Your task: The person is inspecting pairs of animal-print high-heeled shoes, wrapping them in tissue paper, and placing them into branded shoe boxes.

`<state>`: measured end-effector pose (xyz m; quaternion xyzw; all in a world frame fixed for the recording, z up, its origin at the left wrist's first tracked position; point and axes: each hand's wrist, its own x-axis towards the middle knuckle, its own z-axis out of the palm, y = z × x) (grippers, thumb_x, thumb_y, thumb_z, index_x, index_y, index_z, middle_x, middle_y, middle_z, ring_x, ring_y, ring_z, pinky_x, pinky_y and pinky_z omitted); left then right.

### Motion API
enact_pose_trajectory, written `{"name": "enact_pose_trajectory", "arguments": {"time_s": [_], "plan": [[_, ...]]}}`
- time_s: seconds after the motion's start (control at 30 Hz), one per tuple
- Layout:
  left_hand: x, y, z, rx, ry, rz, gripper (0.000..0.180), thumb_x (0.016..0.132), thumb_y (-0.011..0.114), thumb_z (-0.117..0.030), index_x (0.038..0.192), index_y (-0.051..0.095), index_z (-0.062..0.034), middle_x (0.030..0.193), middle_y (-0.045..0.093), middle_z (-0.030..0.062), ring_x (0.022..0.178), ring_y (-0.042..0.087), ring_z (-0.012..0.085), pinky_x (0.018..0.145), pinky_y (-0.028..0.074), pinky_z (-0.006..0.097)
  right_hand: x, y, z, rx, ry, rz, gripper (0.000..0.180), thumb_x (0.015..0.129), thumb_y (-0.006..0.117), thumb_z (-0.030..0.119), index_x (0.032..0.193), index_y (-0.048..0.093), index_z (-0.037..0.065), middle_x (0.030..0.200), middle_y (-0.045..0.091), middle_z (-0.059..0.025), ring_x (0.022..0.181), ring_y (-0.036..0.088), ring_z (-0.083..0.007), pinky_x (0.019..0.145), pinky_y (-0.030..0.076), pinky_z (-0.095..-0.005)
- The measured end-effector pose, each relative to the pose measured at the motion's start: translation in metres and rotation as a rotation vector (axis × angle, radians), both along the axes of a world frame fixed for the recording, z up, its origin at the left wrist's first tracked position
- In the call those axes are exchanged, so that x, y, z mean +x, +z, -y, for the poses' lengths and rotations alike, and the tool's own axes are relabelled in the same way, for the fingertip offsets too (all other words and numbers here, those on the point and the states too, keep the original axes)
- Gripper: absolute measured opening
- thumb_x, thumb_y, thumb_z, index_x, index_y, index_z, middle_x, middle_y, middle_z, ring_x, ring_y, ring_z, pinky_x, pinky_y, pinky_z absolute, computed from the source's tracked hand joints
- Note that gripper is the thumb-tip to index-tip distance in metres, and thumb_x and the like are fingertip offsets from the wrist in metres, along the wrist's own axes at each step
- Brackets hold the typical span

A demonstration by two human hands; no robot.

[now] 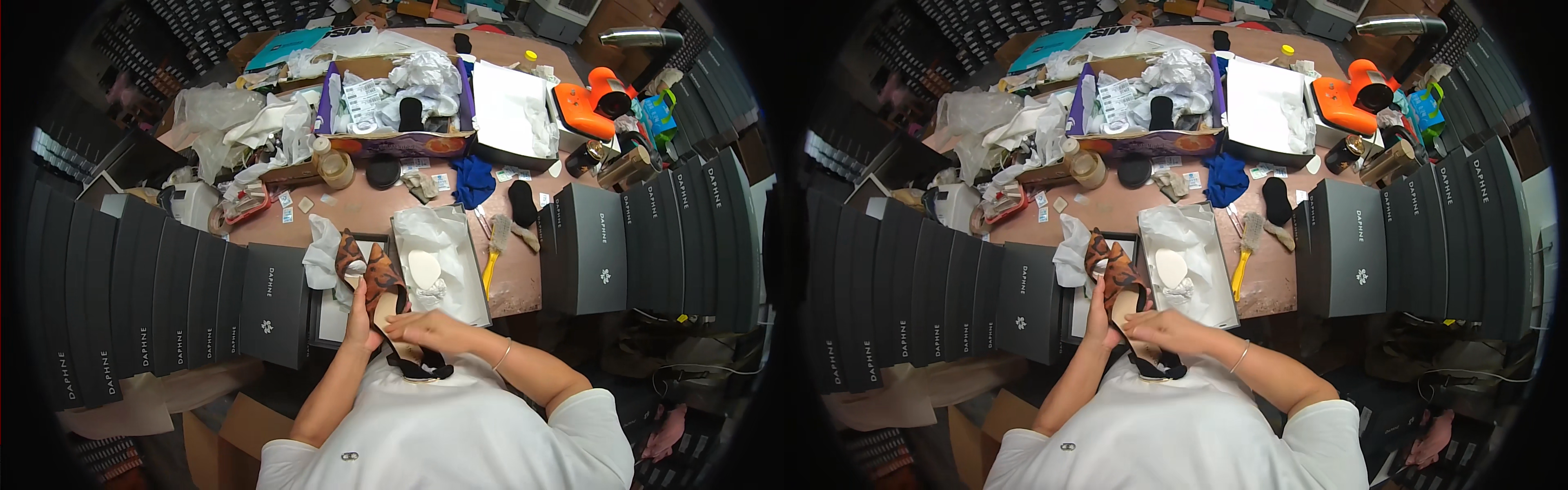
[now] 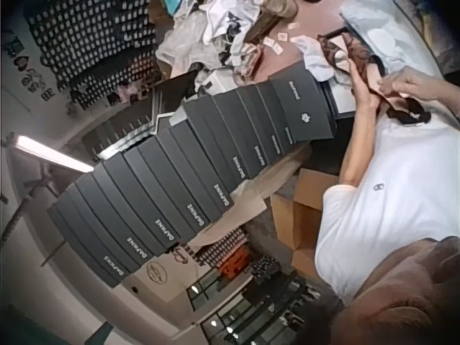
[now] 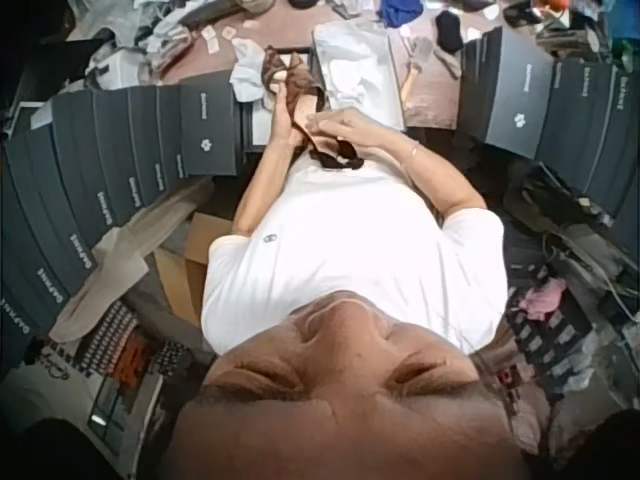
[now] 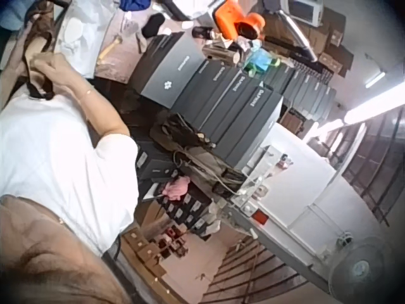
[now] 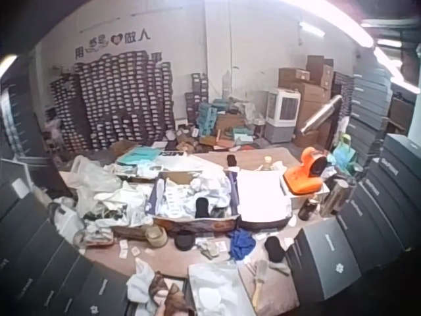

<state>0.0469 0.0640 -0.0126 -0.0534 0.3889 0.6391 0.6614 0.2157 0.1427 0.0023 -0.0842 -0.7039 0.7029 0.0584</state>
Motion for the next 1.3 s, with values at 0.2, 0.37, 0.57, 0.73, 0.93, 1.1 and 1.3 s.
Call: {"name": "enact_pose_trajectory", "arguments": {"time_s": [0.2,0.37,0.57,0.73,0.93,1.1,1.3], "plan": [[0.026,0.012,0.019,-0.018,-0.041,0.046,0.075,0.09,0.037,-0.068,0.132,0.044,-0.0052,0.117,0.055,0.0138,0.102,0.059,0.0322,0.09,0.049,0.045,0.014,-0.065,-0.07,1.363,-0.316,0.308,0.041,0.076,0.063,0.009,0.117,0.062,0.014,0.132,0.049,-0.0136,0.128,0.041,-0.0306,0.108,0.025,-0.0537],[0.017,0.0,0.02,-0.099,0.073,0.05,0.077,0.09,0.036,-0.069,0.135,0.041,-0.0065,0.124,0.051,0.0141,0.107,0.056,0.0298,0.093,0.047,0.046,0.019,-0.036,-0.058,1.01,-0.531,0.092,0.042,0.074,0.066,0.007,0.115,0.065,0.016,0.102,0.058,-0.0092,0.099,0.055,-0.0258,0.085,0.044,-0.0412],[0.032,0.012,0.015,-0.039,0.031,0.0,0.065,0.092,0.048,-0.057,0.136,0.039,-0.009,0.128,0.049,0.0129,0.12,0.049,0.0259,0.098,0.043,0.046,-0.01,-0.027,-0.01,0.956,-0.288,-0.131,0.037,0.077,0.06,0.007,0.114,0.064,0.008,0.079,0.054,-0.0076,0.073,0.057,-0.0253,0.062,0.048,-0.0368],[0.029,0.004,0.033,-0.16,-0.048,-0.112,0.045,0.091,0.062,-0.017,0.129,0.041,-0.0043,0.113,0.055,0.0122,0.102,0.059,0.0256,0.084,0.054,0.042,-0.005,-0.027,-0.037,0.441,-0.394,0.144,0.038,0.074,0.069,0.011,0.111,0.062,0.006,0.087,0.059,-0.0097,0.081,0.059,-0.0275,0.068,0.05,-0.0374],[0.018,0.007,0.019,-0.263,-0.021,-0.029,0.042,0.091,0.063,-0.024,0.123,0.047,-0.0023,0.102,0.062,0.0128,0.085,0.066,0.0251,0.076,0.058,0.039,0.02,-0.101,-0.048,1.051,-0.168,0.587,0.046,0.069,0.076,0.02,0.106,0.054,0.005,0.106,0.061,-0.0098,0.104,0.055,-0.0324,0.081,0.046,-0.042],[0.019,0.002,0.024,-0.138,-0.072,-0.182,0.039,0.087,0.067,-0.015,0.118,0.049,-0.0002,0.1,0.062,0.0122,0.085,0.066,0.0239,0.075,0.058,0.037,0.021,-0.027,-0.037,0.239,-0.783,0.227,0.046,0.075,0.08,0.016,0.11,0.052,0.005,0.091,0.059,-0.0054,0.083,0.059,-0.0155,0.072,0.048,-0.0265],[0.023,0.01,0.017,0.031,-0.091,-0.161,0.056,0.083,0.061,0.0,0.133,0.036,-0.0065,0.118,0.054,0.0107,0.105,0.058,0.0217,0.089,0.053,0.038,0.006,0.011,-0.042,-0.597,-0.559,0.167,0.039,0.085,0.07,0.018,0.117,0.054,0.002,0.106,0.062,-0.0031,0.095,0.058,-0.0102,0.081,0.048,-0.0262]]}}
